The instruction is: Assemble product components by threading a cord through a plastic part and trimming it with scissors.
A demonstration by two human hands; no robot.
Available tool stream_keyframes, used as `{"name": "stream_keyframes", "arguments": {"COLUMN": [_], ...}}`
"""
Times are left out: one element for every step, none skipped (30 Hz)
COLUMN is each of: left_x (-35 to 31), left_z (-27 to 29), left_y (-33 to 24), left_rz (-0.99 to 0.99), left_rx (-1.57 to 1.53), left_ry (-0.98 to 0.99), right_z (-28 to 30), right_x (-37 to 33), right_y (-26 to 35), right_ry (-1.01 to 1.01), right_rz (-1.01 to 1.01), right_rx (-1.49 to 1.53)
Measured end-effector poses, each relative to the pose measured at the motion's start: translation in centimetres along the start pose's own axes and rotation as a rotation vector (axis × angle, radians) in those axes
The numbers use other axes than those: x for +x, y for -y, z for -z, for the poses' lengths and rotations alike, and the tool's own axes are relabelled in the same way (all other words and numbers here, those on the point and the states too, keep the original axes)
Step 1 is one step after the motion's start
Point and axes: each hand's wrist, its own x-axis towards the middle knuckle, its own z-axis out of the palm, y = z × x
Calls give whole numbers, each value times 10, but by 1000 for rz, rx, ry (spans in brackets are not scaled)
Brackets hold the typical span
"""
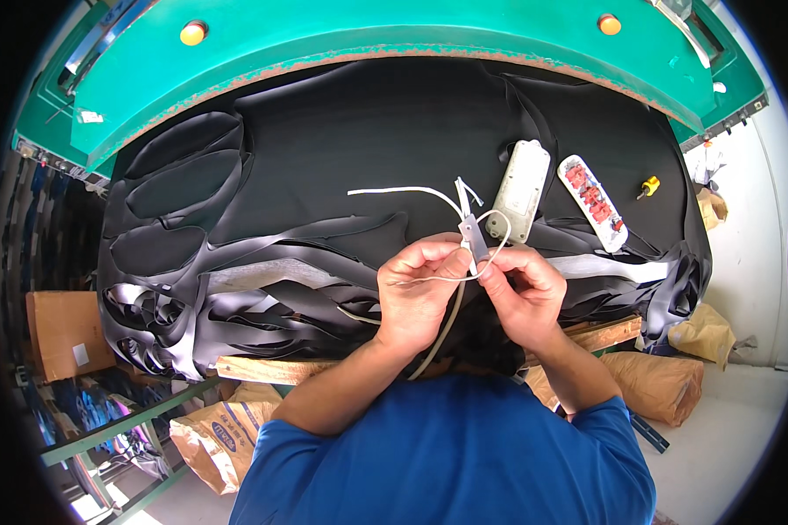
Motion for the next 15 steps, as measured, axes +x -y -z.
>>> {"name": "stream_keyframes", "arguments": {"left_x": [0,0,0,1,1,1,1,2,2,2,2,1,1,1,0], "left_z": [0,0,1,2,2,2,2,2,2,3,3,2,1,0,-1], "left_y": [0,0,0,1,2,2,2,3,3,4,4,4,3,3,2], "left_rz": [-6,-12,-12,-27,-41,-42,-47,-52,-52,-58,-65,-65,-106,-147,-148], "left_rx": [11,22,22,22,21,21,24,27,27,25,23,23,65,108,108], "left_ry": [10,19,19,33,48,47,56,65,65,68,71,70,73,75,75], "right_z": [0,0,1,3,5,4,4,4,4,4,3,3,2,2,2], "right_x": [0,0,0,1,1,2,3,4,4,4,4,5,5,5,5], "right_y": [0,0,1,2,3,4,4,4,5,5,5,6,7,7,7], "right_ry": [-1,-2,-2,36,75,76,72,67,68,66,64,65,63,60,61], "right_rz": [5,9,9,22,35,35,82,129,129,116,104,104,111,117,118], "right_rx": [-7,-13,-13,-55,-96,-96,-126,-157,-157,-153,-149,-149,-152,-154,-154]}}
